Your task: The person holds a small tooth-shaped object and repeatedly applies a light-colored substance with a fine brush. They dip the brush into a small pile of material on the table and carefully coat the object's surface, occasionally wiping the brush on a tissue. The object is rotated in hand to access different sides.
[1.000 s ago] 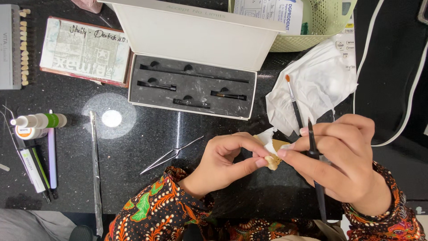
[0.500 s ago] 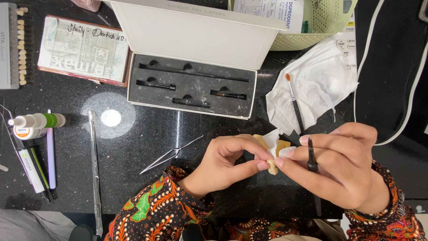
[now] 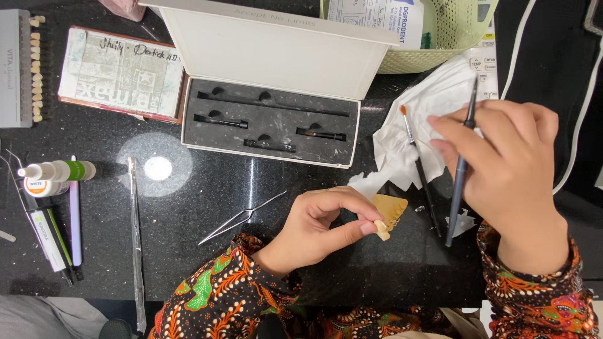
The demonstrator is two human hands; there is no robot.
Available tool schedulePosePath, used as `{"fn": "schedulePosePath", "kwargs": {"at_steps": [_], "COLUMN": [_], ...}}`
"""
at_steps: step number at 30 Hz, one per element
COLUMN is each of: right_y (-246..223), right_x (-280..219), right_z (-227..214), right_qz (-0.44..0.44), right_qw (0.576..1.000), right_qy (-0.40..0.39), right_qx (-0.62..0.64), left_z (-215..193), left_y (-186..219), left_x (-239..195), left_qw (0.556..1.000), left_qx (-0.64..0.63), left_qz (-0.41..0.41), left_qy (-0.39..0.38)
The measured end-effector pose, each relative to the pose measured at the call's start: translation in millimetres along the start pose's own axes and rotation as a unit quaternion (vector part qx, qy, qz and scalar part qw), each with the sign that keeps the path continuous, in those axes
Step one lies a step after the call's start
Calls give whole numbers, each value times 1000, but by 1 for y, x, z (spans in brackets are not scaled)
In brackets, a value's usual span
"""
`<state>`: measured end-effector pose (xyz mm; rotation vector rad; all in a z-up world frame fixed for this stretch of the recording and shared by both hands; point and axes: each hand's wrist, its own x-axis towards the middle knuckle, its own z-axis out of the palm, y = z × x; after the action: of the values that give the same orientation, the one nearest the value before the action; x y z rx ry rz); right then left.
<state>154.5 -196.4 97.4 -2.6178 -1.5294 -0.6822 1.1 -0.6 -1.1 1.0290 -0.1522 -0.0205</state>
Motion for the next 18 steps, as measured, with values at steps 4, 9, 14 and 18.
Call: {"fn": "schedulePosePath", "kwargs": {"at_steps": [4, 9, 14, 18], "right_y": [-5, -37, -52, -55], "right_x": [-24, -56, -75, -80], "right_z": [-5, 1, 5, 5], "right_qz": [110, 124, 239, 227], "right_qw": [942, 757, 463, 477], "right_qy": [72, 136, 82, 12], "right_qx": [310, 627, 850, 849], "left_z": [0, -2, -6, -10], "left_y": [3, 13, 19, 22], "left_x": [1, 1, -1, 0], "left_qw": [1000, 999, 994, 990], "left_qx": [5, 0, -30, 3], "left_qz": [5, 2, -25, -8], "left_qy": [-6, -42, -103, -139]}}
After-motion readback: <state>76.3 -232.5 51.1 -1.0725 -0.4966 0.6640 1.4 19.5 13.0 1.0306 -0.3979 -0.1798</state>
